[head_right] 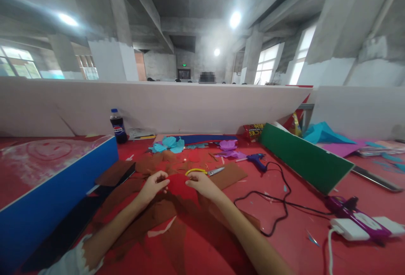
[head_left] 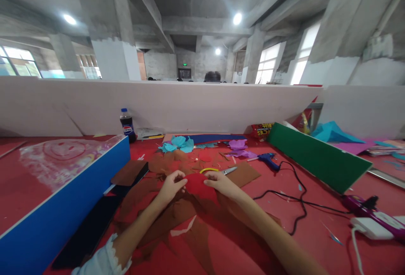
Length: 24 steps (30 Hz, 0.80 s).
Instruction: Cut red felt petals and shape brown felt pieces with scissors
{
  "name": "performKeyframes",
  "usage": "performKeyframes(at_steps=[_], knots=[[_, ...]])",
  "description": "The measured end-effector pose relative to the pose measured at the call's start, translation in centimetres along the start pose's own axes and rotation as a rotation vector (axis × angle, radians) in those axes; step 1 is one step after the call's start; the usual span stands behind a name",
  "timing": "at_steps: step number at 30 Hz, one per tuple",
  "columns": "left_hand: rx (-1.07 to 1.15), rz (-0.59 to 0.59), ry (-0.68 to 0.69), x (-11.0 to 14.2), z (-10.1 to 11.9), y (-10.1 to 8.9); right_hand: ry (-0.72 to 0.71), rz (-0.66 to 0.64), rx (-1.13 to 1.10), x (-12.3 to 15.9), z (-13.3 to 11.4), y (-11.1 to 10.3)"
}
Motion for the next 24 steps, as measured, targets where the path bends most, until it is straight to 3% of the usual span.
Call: performKeyframes(at_steps=[15, 24], knots=[[-0.535, -0.107, 0.361, 0.5, 1.1, -1.2, -0.091, 0.074, -0.006, 0.1, -0.4, 0.3], [-0.448, -0.192, 0.227, 0.5, 1.3, -1.4, -0.093, 0.125, 0.081, -0.3, 0.8, -0.1]])
Point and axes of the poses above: each hand's wrist, its own x-axis away from the middle knuckle, its own y-axis out of the palm, z = x × y, the point moved 1 cm from there along -x, towards the middle knuckle, and after that the axes turned 10 degrees about -x, right-handed, at the moved point
